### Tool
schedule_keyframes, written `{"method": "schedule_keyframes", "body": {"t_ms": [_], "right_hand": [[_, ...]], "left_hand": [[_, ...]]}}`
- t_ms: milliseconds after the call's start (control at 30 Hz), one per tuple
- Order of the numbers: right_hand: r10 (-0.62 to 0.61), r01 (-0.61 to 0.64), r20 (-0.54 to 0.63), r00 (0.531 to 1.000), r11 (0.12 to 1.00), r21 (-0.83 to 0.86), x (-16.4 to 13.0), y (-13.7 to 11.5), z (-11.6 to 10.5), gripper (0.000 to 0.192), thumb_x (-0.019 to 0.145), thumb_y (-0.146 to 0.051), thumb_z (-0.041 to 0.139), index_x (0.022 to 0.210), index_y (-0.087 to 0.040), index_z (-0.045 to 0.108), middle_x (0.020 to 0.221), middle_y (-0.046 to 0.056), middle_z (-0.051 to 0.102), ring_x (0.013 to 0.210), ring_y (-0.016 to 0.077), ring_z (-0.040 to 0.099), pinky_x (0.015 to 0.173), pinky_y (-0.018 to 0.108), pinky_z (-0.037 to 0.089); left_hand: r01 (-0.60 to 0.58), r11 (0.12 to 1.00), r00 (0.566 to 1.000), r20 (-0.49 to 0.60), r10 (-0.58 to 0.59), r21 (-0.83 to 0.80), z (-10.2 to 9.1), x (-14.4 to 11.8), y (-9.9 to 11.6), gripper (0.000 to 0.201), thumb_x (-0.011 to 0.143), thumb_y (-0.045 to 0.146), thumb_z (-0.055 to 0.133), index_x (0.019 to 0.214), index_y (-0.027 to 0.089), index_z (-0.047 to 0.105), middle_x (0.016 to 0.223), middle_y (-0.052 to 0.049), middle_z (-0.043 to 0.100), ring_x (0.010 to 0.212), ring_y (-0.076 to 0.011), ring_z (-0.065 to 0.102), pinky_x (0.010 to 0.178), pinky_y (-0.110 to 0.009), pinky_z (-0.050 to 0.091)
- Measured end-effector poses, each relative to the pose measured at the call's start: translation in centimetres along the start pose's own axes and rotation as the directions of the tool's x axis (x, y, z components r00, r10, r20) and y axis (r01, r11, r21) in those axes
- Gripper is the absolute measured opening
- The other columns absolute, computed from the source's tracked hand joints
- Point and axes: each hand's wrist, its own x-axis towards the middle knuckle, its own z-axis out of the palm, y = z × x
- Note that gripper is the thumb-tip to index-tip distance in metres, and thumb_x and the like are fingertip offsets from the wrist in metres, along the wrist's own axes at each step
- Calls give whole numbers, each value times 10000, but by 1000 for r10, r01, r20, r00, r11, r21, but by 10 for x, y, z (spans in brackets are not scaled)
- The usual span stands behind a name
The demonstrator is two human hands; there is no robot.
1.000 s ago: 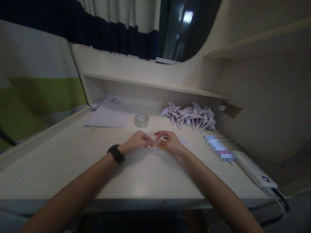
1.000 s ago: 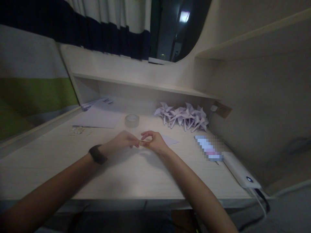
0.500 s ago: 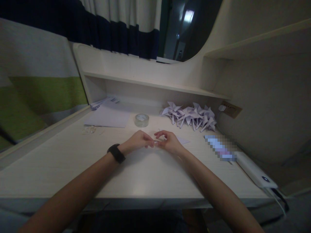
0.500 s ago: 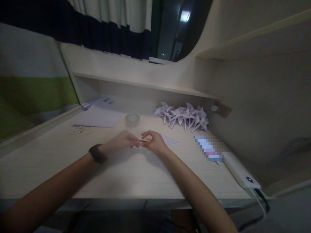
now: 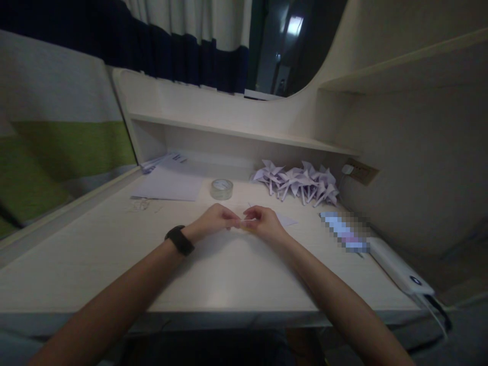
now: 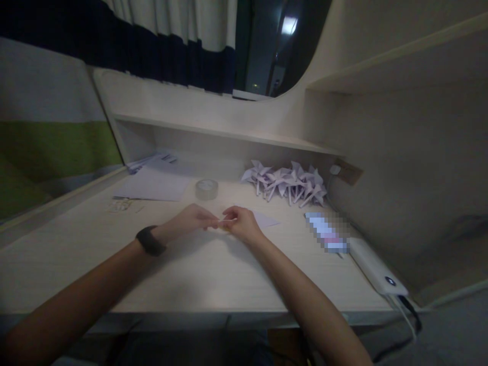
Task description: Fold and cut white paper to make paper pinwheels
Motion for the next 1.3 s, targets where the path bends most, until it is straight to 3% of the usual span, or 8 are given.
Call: {"method": "schedule_keyframes", "body": {"t_ms": [133,367,533,633,800,933,1133,1300], "right_hand": [[29,-30,12,999,997,64,-1,-9,-1,189,671,-337,737,726,-157,729,715,51,717,650,172,616,592,258,441],[52,-55,25,998,992,112,1,-8,-3,230,664,-368,748,718,-145,735,693,51,716,602,157,596,561,251,418],[-145,125,-98,985,974,-189,-2,-8,-4,220,716,-350,751,850,-187,686,794,43,710,723,185,618,680,291,449],[-353,305,-64,934,875,-377,-4,-10,-5,234,783,-338,717,983,-221,676,890,58,717,829,204,616,814,339,431],[-545,493,4,838,755,-432,-3,-4,-5,144,873,-276,616,966,-252,724,859,46,734,854,203,621,906,376,385],[-592,538,20,806,717,-443,-2,1,-4,132,855,-222,622,902,-253,741,866,35,739,875,202,621,950,394,348],[-547,501,48,836,724,-474,-2,0,-5,150,868,-249,602,918,-264,743,889,38,734,887,204,603,933,398,352],[-569,501,16,822,710,-495,-2,-1,-5,151,851,-227,611,926,-257,739,879,39,725,871,201,595,970,412,327]], "left_hand": [[3,999,1000,-13,-3,38,0,-1,0,382,767,463,655,713,96,746,585,-50,648,527,-124,498,520,-237,340],[23,997,999,-35,-26,-79,0,2,-2,328,725,434,704,788,118,765,630,-65,686,562,-142,551,543,-240,385],[57,979,998,-15,-62,-194,-2,2,-9,272,742,376,660,777,128,764,629,-65,681,562,-131,544,535,-236,374],[107,962,994,14,-107,-251,-4,1,-8,277,744,376,647,761,123,759,563,-40,628,515,-111,485,491,-231,314],[137,940,990,34,-133,-311,-5,-1,-2,276,743,374,660,738,112,748,522,-12,562,492,-93,430,485,-233,279],[141,945,990,35,-137,-297,-5,-3,2,291,751,388,658,731,110,742,514,1,535,490,-91,416,487,-234,278],[82,972,996,-2,-84,-219,-5,0,-5,288,747,392,675,788,119,755,604,-37,631,547,-109,480,501,-224,311],[28,976,999,-35,-36,-217,-3,1,-9,302,728,412,707,824,132,768,701,-68,700,615,-136,545,558,-239,370]]}}
